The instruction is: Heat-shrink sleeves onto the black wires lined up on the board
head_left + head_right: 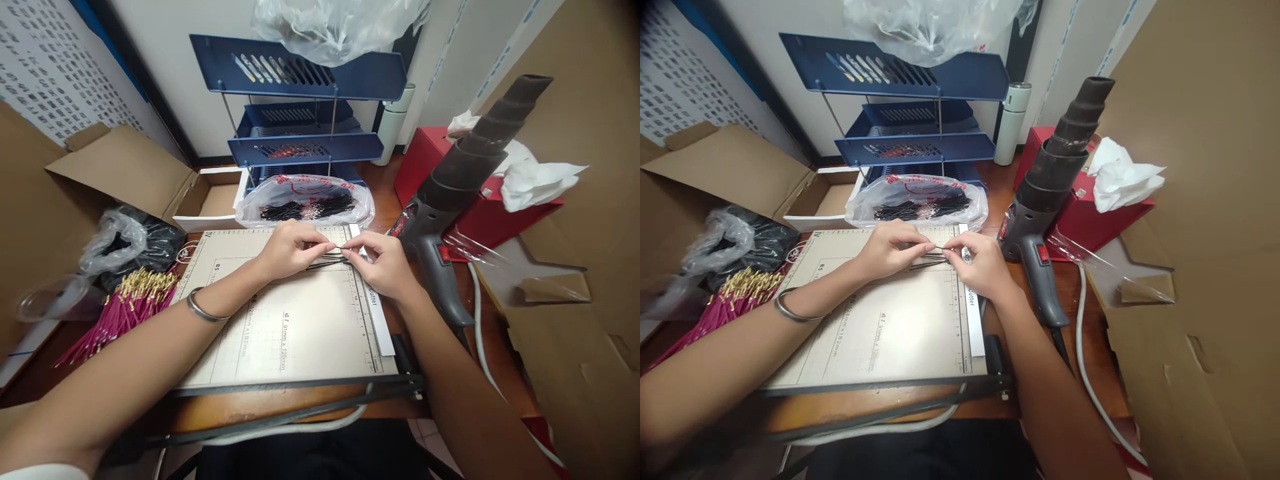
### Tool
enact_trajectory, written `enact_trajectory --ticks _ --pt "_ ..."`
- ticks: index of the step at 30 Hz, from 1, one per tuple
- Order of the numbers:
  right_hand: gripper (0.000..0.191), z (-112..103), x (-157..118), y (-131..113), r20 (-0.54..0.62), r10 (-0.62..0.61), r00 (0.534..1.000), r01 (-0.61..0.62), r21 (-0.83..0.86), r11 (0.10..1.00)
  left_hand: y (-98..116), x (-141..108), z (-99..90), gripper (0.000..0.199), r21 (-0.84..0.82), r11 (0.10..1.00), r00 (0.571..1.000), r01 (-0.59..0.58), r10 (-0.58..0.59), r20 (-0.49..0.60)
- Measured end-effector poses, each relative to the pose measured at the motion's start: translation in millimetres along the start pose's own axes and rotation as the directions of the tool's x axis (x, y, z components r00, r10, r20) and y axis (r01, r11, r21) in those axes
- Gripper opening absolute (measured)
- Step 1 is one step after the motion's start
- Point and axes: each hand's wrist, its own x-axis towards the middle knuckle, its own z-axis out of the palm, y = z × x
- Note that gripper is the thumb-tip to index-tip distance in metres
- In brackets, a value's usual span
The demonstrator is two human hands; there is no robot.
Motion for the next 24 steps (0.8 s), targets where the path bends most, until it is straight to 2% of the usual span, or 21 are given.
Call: enact_trajectory --ticks 5,11,20,24 --pt "0.012 2 2 0 -0.040 0.026 0.999 -0.024 0.053 0.998 -2 -3 4.3 0.030 0.128 0.990 0.997 -0.055 0.061 -0.045" --pt "0.015 7 2 2 -0.060 0.066 0.996 -0.062 0.067 0.996 -3 -1 5.0 0.029 0.236 0.968 0.996 -0.086 0.083 0.021" --pt "0.013 10 0 4 -0.086 0.059 0.995 -0.054 0.066 0.996 -3 1 0.7 0.026 0.250 0.952 0.980 -0.177 0.146 0.136" --pt "0.013 6 7 2 -0.018 0.029 0.999 -0.029 0.038 0.999 -7 -2 -2.0 0.024 0.225 0.960 0.984 -0.165 0.145 0.102"
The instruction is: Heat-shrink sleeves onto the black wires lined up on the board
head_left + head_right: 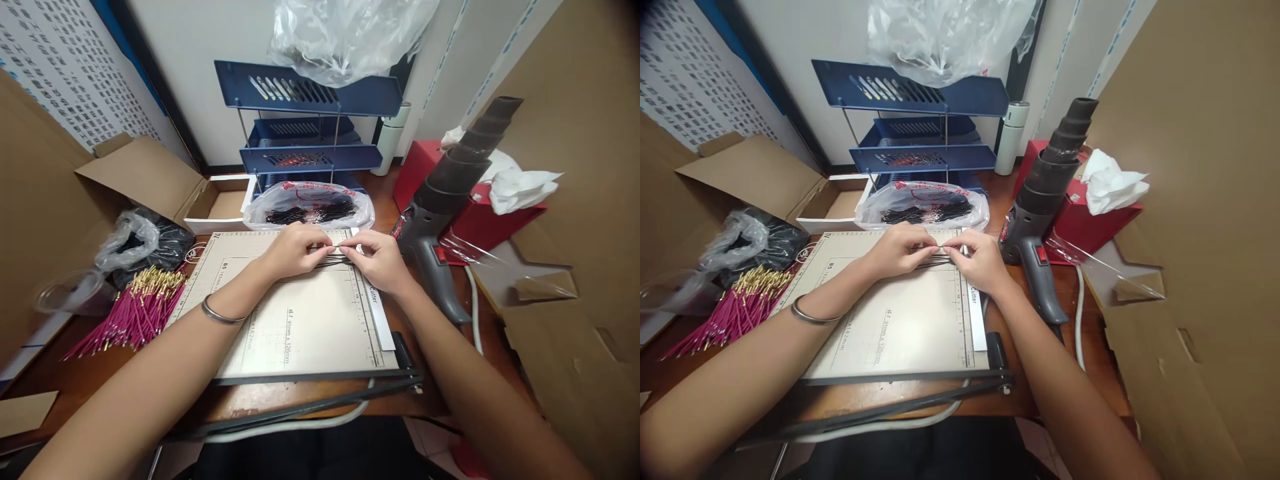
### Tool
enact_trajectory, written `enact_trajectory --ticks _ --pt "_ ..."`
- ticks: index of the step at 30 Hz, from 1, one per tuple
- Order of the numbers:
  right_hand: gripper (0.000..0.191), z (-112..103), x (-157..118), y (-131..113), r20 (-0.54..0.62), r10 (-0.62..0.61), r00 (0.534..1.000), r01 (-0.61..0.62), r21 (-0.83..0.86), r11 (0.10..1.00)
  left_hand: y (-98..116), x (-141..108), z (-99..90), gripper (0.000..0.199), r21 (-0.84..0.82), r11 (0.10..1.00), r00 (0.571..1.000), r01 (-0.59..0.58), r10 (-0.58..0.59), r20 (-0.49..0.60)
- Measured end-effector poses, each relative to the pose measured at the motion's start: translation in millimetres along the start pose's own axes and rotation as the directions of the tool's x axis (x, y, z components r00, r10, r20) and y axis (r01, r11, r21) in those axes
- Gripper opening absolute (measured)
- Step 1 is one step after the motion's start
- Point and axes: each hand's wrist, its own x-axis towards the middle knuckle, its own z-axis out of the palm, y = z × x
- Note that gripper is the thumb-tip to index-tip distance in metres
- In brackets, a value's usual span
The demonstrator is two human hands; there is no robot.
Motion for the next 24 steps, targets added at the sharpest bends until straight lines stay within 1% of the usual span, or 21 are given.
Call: enact_trajectory --ticks 4,6,10,13,15,18,21,24 --pt "0.014 -5 6 2 0.075 -0.021 0.997 0.021 0.008 1.000 -3 -2 0.7 0.023 -0.012 1.000 1.000 -0.006 0.006 -0.025" --pt "0.016 -7 6 5 0.087 -0.011 0.996 0.008 0.029 1.000 -3 -1 1.9 0.022 -0.013 1.000 0.999 -0.029 0.029 -0.038" --pt "0.019 -6 2 7 0.039 0.049 0.998 -0.052 0.061 0.997 -5 1 4.4 0.020 -0.031 0.998 0.997 -0.061 0.059 -0.051" --pt "0.022 -5 -2 6 0.009 0.136 0.991 -0.136 0.071 0.988 -5 4 4.4 0.022 -0.056 0.997 0.998 -0.046 0.044 -0.041" --pt "0.022 -5 -3 5 0.006 0.169 0.986 -0.168 0.073 0.983 -4 5 3.5 0.021 -0.074 0.997 0.999 -0.033 0.030 -0.040" --pt "0.021 -6 -5 4 -0.004 0.162 0.987 -0.161 0.073 0.984 -2 7 1.9 0.019 -0.093 0.996 0.999 -0.016 0.012 -0.041" --pt "0.019 -7 -6 4 -0.009 0.134 0.991 -0.133 0.062 0.989 0 7 0.7 0.018 -0.103 0.995 1.000 0.018 -0.019 -0.017" --pt "0.018 -6 -8 4 -0.016 0.114 0.993 -0.113 0.046 0.993 0 7 0.0 0.018 -0.111 0.994 1.000 0.018 -0.020 -0.017"
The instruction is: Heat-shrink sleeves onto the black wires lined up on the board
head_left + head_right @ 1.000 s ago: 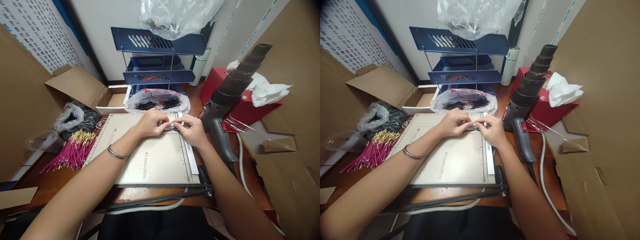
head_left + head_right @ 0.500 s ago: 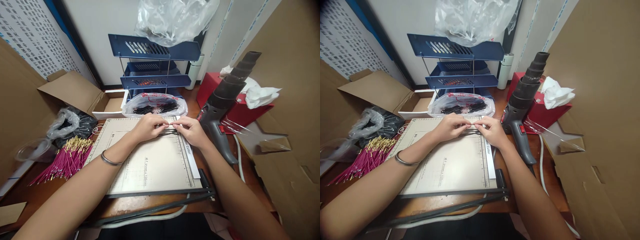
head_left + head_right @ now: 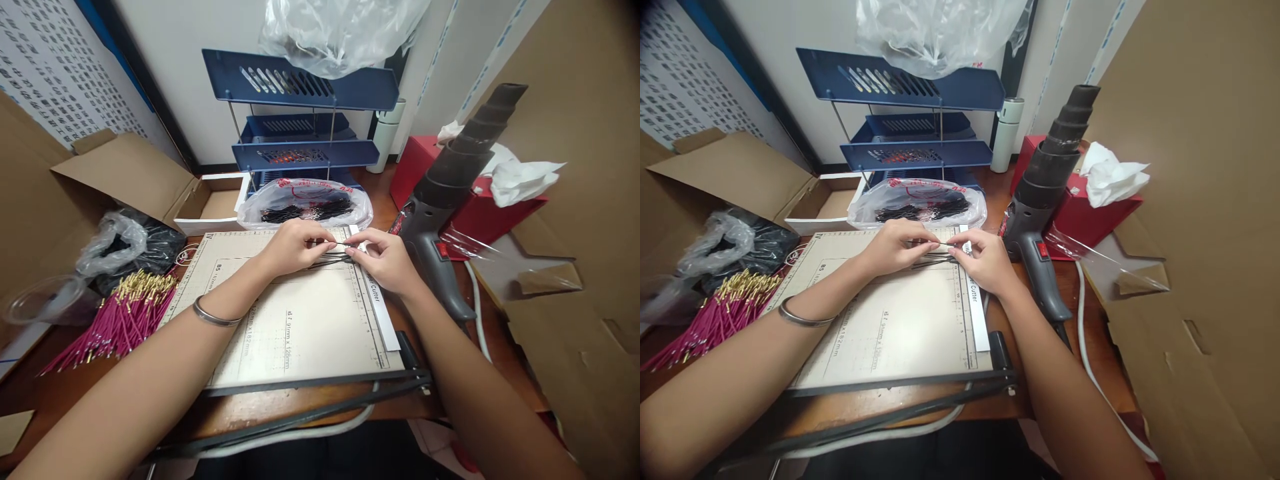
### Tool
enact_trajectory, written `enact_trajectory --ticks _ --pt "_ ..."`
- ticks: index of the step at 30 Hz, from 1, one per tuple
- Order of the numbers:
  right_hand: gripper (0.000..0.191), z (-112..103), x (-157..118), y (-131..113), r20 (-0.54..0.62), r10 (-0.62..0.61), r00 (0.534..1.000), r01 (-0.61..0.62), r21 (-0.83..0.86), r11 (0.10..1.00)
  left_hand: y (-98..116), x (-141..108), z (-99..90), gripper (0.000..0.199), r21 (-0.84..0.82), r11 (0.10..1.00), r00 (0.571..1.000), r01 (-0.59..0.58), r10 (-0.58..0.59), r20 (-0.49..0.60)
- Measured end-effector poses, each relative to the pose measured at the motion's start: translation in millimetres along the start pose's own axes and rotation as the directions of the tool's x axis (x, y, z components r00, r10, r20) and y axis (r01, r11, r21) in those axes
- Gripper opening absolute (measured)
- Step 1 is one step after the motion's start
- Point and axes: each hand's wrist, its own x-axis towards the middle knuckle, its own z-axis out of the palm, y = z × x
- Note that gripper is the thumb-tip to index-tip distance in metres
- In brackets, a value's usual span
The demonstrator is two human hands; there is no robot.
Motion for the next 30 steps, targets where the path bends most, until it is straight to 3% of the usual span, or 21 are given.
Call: enact_trajectory --ticks 30 --pt "0.013 -0.2 1.7 -5.1 0.020 -0.037 0.999 0.038 -0.093 0.995 1.7 -0.2 0.2 0.015 -0.051 0.998 1.000 0.030 -0.031 0.000"
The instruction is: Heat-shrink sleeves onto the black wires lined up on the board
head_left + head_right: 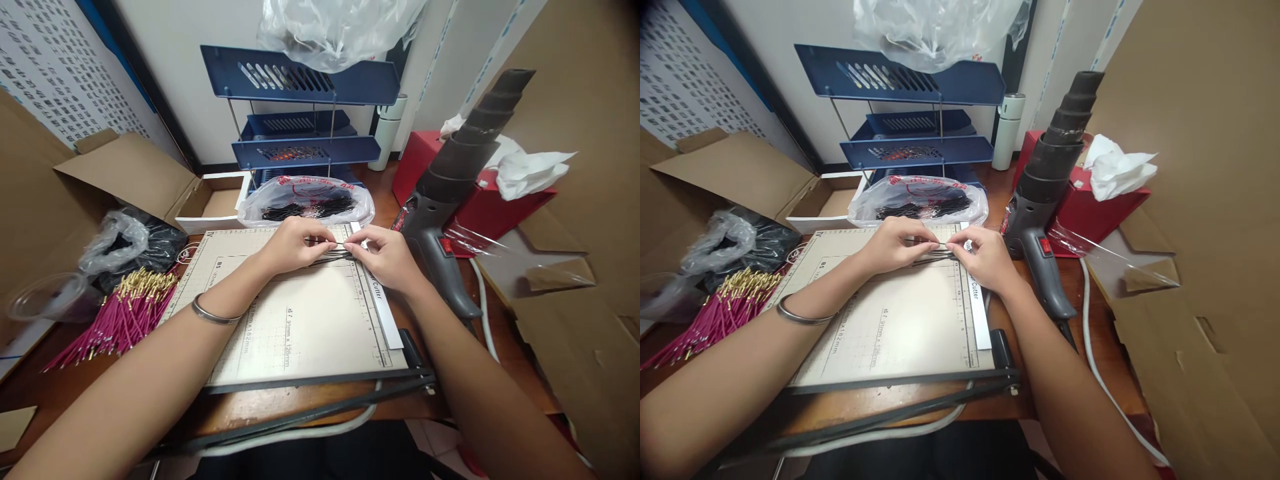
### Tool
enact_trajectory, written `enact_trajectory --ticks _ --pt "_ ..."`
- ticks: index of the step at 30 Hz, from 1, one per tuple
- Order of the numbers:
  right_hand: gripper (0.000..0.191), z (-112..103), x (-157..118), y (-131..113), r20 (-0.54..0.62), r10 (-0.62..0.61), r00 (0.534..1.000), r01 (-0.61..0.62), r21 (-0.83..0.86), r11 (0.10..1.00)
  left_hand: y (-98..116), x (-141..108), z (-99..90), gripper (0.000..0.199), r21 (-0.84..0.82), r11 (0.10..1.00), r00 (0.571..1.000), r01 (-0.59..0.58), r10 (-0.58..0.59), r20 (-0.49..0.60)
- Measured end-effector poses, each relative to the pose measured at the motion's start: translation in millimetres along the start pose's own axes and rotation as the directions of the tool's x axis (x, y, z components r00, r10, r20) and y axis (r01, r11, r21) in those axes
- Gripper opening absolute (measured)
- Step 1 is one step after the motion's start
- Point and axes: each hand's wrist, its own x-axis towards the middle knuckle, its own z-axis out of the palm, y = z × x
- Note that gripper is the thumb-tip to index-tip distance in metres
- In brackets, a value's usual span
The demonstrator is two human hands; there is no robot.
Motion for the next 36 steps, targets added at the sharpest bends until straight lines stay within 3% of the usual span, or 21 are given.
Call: enact_trajectory --ticks 5,15,19,22,28,36 --pt "0.011 -2 0 -2 -0.011 0.008 1.000 -0.009 -0.015 1.000 2 0 1.4 0.014 0.005 0.999 0.999 -0.035 0.035 -0.007" --pt "0.012 -3 0 -2 0.002 0.032 0.999 -0.032 0.013 0.999 -1 2 1.3 0.018 -0.073 0.997 0.999 0.032 -0.030 0.038" --pt "0.015 -4 1 -2 -0.011 0.066 0.998 -0.065 0.065 0.996 -1 -1 -0.4 0.011 0.031 0.996 0.996 0.079 -0.078 -0.042" --pt "0.018 -5 1 -3 -0.031 0.111 0.993 -0.107 0.118 0.987 -1 -3 -0.9 0.017 0.021 0.990 0.988 0.137 -0.136 -0.067" --pt "0.018 -6 0 -2 -0.039 0.133 0.990 -0.126 0.153 0.980 -7 -3 -0.1 0.011 -0.133 0.979 0.987 0.156 -0.160 -0.019" --pt "0.022 -5 1 2 -0.052 0.145 0.988 -0.131 0.208 0.969 -8 -3 -1.7 0.019 -0.118 0.974 0.981 0.194 -0.190 0.048"
